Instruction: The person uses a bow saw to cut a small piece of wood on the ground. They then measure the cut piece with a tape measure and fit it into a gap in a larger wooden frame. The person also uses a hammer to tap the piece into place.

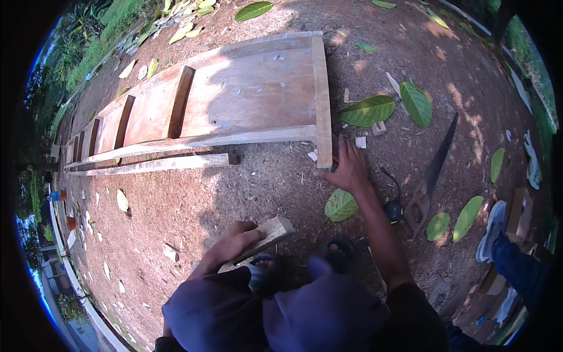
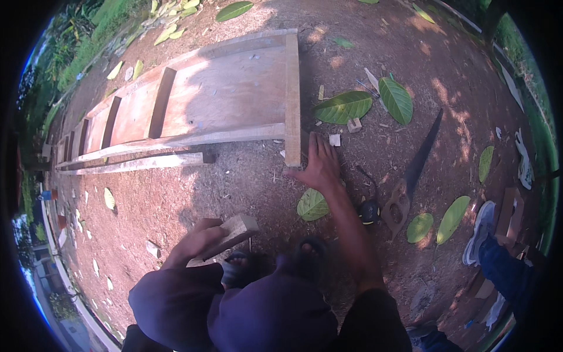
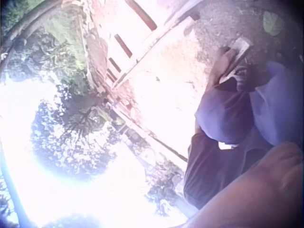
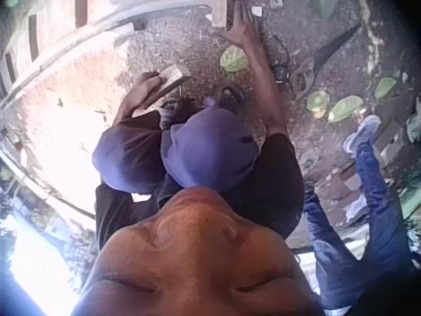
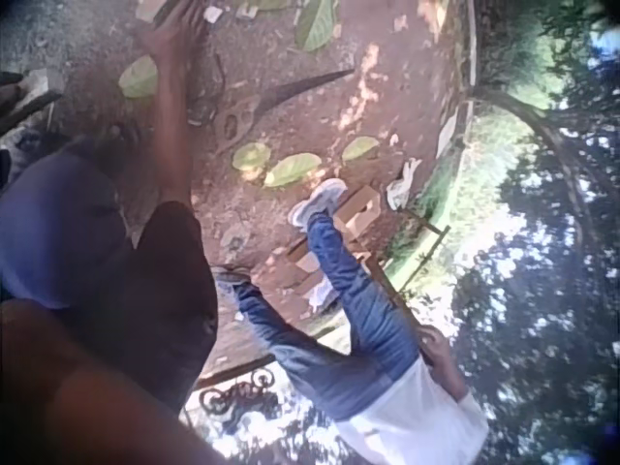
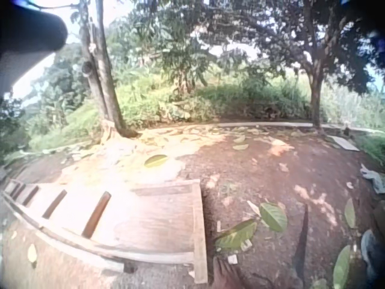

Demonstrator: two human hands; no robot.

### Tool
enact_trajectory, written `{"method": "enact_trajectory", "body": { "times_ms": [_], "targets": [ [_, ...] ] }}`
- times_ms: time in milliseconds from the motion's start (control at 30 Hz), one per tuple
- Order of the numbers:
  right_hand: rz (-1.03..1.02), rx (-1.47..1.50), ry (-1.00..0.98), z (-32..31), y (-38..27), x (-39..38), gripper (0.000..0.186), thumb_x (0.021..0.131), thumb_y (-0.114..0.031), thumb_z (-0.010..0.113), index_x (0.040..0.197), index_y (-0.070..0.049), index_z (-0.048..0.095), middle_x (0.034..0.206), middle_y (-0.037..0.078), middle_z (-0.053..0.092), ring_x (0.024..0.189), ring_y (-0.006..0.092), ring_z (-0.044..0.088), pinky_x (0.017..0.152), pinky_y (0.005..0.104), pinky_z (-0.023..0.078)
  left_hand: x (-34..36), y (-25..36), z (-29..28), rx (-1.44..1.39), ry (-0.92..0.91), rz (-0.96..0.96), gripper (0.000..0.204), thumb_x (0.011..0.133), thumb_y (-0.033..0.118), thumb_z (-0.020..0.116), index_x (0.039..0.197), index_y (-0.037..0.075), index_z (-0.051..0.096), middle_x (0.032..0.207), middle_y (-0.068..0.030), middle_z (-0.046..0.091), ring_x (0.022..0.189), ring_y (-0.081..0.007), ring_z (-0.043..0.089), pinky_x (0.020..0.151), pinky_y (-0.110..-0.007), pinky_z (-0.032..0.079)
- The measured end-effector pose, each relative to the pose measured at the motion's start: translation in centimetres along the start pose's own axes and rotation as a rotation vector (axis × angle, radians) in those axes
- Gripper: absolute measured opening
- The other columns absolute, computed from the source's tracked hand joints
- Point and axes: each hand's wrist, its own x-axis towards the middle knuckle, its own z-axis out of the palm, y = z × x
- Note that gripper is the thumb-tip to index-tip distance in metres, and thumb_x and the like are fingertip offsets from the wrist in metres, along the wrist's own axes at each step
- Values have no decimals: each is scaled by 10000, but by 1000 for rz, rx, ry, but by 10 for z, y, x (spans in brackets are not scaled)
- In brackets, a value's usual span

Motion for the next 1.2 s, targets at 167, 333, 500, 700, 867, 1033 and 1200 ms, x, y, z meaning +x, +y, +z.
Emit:
{"method": "enact_trajectory", "body": {
  "times_ms": [167, 333, 500, 700, 867, 1033, 1200],
  "targets": [
    [8, -48, 37, 10, -3, 2, 1156, 734, -753, 715, 1473, 78, 397, 1482, 292, 445, 1414, 424, 395, 1182, 535, 296, -7, -29, -1, -74, -86, -330, 448, 911, 366, 546, 983, -48, 702, 971, -251, 665, 933, -394, 640, 817, -445, 466],
    [-15, 38, 181, 20, 3, -18, 1030, 745, -674, 747, 1449, 20, 457, 1453, 249, 467, 1361, 405, 441, 1156, 531, 333, -13, -38, 2, -182, -102, -432, 458, 909, 375, 557, 1054, -39, 690, 1100, -261, 627, 1084, -379, 586, 945, -405, 435],
    [246, 132, 610, -17, 41, -104, 605, 909, -261, 704, 1390, 28, 476, 1379, 239, 502, 1285, 412, 492, 1088, 535, 392, -25, -86, 9, -319, -96, -490, 514, 900, 412, 584, 1171, -16, 669, 1258, -255, 564, 1218, -336, 509, 1049, -382, 376],
    [665, -114, 493, -23, 116, -212, 354, 927, -140, 626, 1241, 13, 566, 1196, 237, 598, 1155, 427, 582, 931, 509, 484, -5, -100, 16, -275, -177, -452, 548, 863, 393, 632, 1156, -68, 664, 1181, -240, 619, 1141, -304, 562, 981, -381, 420],
    [658, 176, 242, -63, 65, -217, 487, 903, -294, 704, 1264, 6, 576, 1175, 252, 639, 1100, 415, 632, 900, 516, 501, 5, -58, 20, -339, -224, -323, 345, 822, 294, 654, 912, -39, 667, 740, -58, 581, 737, -146, 553, 629, -328, 424],
    [829, -139, 55, -51, 41, -220, 629, 825, -410, 767, 1308, -52, 584, 1218, 246, 641, 1104, 433, 636, 959, 517, 506, -5, -55, 23, -273, -218, -271, 410, 838, 303, 668, 1022, -63, 664, 991, -181, 652, 912, -238, 632, 783, -364, 494],
    [668, -192, -251, -8, 36, -280, 503, 836, -296, 743, 1211, -10, 568, 1183, 238, 593, 1151, 428, 593, 942, 509, 504, -34, -102, 31, -384, -46, -222, 462, 828, 338, 637, 1019, -77, 710, 877, -250, 716, 840, -329, 704, 769, -408, 519]
  ]
}}
